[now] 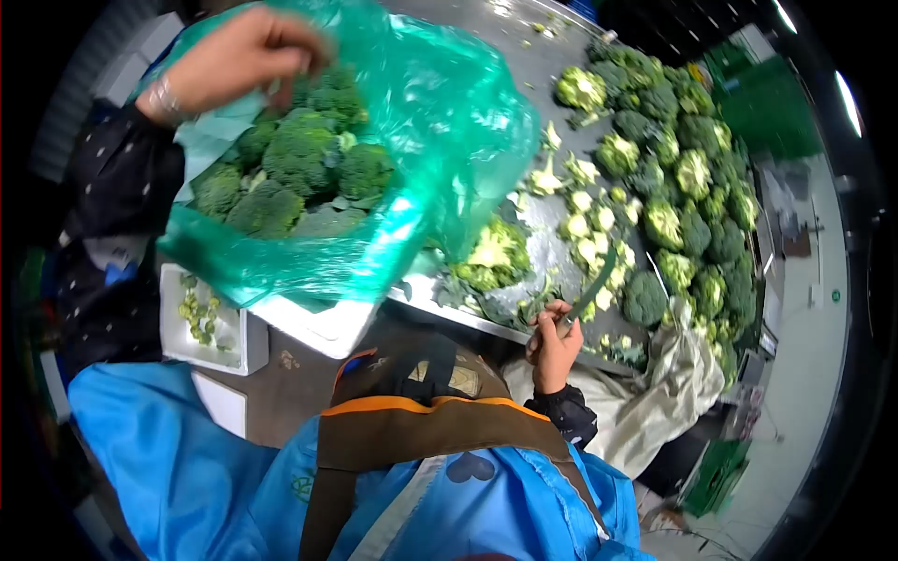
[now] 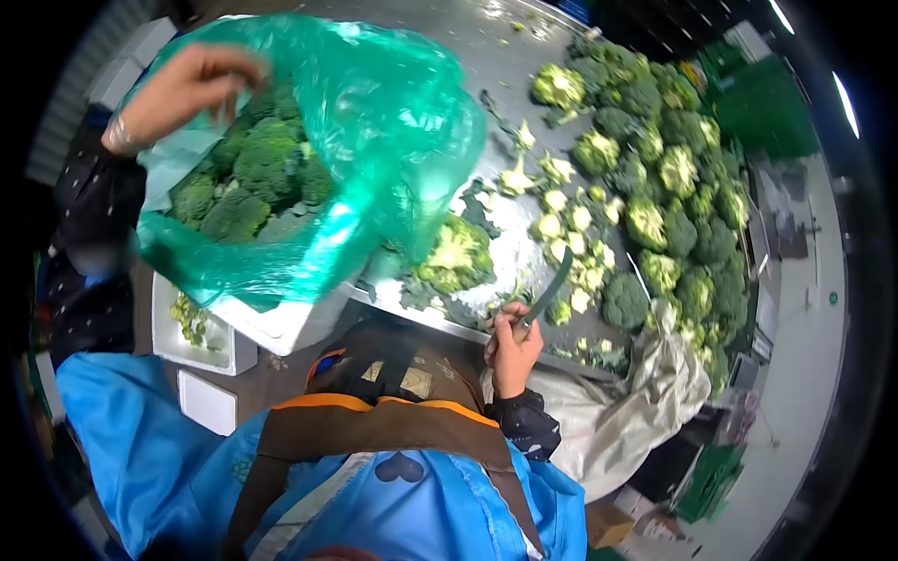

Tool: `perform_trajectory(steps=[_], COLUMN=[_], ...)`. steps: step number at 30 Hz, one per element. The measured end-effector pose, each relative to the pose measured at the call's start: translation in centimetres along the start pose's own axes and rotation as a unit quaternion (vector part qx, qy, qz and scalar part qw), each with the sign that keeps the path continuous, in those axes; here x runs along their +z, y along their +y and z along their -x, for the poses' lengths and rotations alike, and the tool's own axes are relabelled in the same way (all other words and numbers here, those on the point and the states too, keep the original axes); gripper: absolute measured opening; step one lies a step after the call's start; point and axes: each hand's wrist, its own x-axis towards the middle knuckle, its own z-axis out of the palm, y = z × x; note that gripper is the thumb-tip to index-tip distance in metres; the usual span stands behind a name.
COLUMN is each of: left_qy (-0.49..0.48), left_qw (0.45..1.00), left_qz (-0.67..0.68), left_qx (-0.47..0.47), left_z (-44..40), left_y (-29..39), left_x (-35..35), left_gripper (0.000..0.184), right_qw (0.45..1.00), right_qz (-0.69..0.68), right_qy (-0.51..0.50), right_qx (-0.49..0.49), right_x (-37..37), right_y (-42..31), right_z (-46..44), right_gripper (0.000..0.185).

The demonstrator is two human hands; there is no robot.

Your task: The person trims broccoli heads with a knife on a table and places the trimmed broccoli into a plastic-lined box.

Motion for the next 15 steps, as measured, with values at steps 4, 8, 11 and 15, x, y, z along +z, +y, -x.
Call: perform_trajectory(steps=[4, 8, 11, 15], left_qy=[-0.221, -0.129, -0.165, -0.266], left_qw=[0.944, 0.989, 0.981, 0.962], left_qz=[-0.17, 0.003, 0.103, 0.031], left_qx=[-0.177, -0.071, 0.014, 0.046], left_z=[1.9, 2.6, 3.2, 3.8], left_y=[-1.5, 5.2, 10.0, 11.4], left_x=[3.7, 6.3, 8.5, 10.5], left_gripper=[0.026, 0.034, 0.044, 0.051], right_qw=[0.996, 0.993, 0.947, 0.985], right_qz=[0.092, 0.106, 0.293, 0.146], right_qy=[0.013, -0.046, -0.031, -0.089], right_qx=[0.0, 0.002, -0.127, 0.025], right_x=[-2.5, -2.2, 0.3, 0.6], right_y=[2.2, 2.7, 3.1, 5.1], right_z=[0.2, -2.7, -6.3, -9.3], right_gripper=[0.024, 0.065, 0.085, 0.05])
